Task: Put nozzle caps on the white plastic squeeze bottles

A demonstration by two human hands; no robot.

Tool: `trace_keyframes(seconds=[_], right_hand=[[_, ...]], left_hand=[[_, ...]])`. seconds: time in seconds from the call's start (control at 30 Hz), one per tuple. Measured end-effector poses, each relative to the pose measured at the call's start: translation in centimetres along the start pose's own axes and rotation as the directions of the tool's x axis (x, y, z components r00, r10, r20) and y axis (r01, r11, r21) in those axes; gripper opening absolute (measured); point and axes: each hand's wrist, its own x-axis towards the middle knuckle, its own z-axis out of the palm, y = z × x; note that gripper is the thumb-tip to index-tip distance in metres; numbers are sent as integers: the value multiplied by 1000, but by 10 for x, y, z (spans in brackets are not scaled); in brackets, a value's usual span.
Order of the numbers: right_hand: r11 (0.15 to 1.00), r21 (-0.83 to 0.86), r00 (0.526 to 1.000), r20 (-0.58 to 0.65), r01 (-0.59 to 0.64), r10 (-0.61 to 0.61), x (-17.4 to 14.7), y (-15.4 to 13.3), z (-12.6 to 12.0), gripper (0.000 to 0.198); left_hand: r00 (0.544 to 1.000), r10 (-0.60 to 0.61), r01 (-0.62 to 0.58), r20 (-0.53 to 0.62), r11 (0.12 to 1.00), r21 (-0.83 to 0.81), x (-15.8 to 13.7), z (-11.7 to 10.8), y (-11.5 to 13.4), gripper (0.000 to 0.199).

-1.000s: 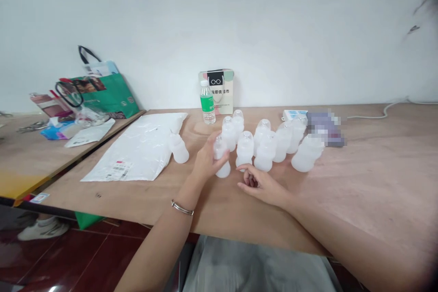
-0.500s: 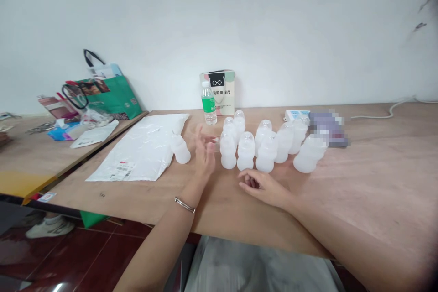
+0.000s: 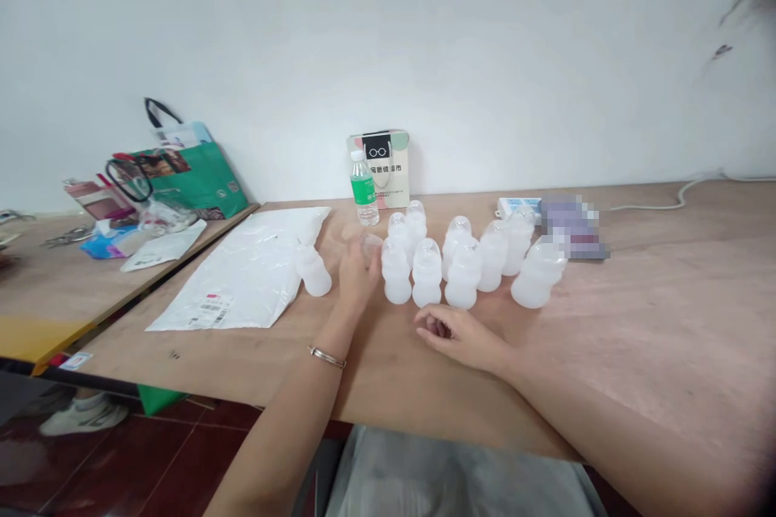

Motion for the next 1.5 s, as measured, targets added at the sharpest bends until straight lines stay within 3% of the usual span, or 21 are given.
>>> trace_keyframes(seconds=[0.07,0.13,0.17,0.2,0.27,0.4,0.5,0.67,0.87,0.97,1.03,1.1,1.2,1.27,1.37,1.5], right_hand=[[1000,0,1000,1,2,-2,0,-1,-1,14],[1000,2,1000,10,-2,2,0,-1,-2,13],[1000,2,1000,14,-4,3,0,-1,-2,13],[1000,2,1000,15,-3,3,0,-1,-2,13],[1000,1,1000,17,-1,1,0,0,-2,14],[1000,2,1000,20,-6,6,0,1,0,14],[1000,4,1000,20,-6,6,1,1,-1,14],[1000,6,1000,22,-4,4,1,0,-1,13],[1000,-1,1000,23,-4,4,1,2,-1,14],[1000,4,1000,22,-7,7,1,0,-2,13],[1000,21,1000,29,-8,7,1,-2,-2,13],[998,65,1000,29,-9,7,0,-3,-2,15],[976,216,1000,-15,23,-20,-1,-2,-1,24],[928,353,992,-82,115,-91,-2,0,-1,35],[841,482,966,-197,244,-167,-2,3,0,56],[830,524,955,-295,190,-32,-1,3,2,57]], left_hand=[[973,81,-67,-218,995,70,4,-21,11,55],[831,272,-181,-486,957,227,9,-46,18,54],[766,330,-198,-552,938,285,11,-59,19,51],[737,354,-186,-576,925,330,13,-70,18,47],[771,325,-103,-548,913,395,16,-88,12,43],[943,131,31,-305,880,473,14,-98,-8,41],[986,22,53,-164,897,440,8,-93,-16,50],[989,-71,120,-133,906,405,-3,-91,-14,78],[984,-63,130,-167,896,426,-6,-92,-14,72],[969,-24,117,-247,922,369,-1,-96,-2,70],[944,41,52,-328,961,272,6,-98,18,72],[925,135,-104,-354,989,104,14,-96,44,75],[929,314,-330,-194,942,-56,25,-83,80,76],[936,346,-351,-58,927,-130,28,-67,96,73],[918,396,-381,29,898,-221,25,-42,105,70],[891,447,-389,85,845,-366,13,-16,101,64]])
